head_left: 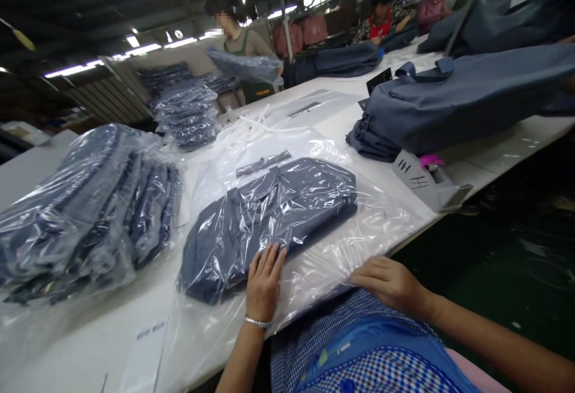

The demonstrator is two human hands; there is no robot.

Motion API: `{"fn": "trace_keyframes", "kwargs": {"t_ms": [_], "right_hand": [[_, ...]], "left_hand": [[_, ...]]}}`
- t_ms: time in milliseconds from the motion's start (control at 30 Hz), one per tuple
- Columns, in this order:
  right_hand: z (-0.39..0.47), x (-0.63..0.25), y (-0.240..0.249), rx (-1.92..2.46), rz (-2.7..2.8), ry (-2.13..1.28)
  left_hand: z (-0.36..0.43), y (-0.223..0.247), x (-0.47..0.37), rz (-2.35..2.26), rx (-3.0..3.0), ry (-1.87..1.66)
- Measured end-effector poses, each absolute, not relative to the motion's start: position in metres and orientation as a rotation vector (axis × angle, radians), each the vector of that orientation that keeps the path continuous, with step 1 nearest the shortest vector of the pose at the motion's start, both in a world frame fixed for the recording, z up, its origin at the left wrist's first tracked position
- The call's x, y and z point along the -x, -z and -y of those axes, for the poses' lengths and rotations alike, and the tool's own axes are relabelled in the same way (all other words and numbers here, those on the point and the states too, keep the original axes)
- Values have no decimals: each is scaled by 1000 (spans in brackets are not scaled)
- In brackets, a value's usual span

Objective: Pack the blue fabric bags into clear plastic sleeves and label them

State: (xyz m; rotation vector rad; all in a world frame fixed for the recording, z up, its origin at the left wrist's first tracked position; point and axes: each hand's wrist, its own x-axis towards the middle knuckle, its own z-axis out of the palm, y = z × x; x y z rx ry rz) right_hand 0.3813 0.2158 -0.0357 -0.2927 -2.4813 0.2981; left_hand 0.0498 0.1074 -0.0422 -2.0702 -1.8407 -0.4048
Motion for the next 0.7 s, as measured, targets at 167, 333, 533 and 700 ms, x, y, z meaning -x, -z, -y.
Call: {"fn": "trace_keyframes", "kwargs": {"t_ms": [167, 333, 533, 700], "right_hand": [[-245, -351, 21, 489, 2497, -49], [-240, -352, 35, 237, 2507, -203], [-222, -349, 41, 108, 2553, -382], [-250, -304, 32, 236, 2578, -287]], "left_hand": [[-71, 33, -63, 1795, 1972, 634], [-18, 35, -89, 1870, 1826, 625], [8, 58, -83, 2046, 1984, 501], [23, 59, -77, 2073, 2082, 665]]}}
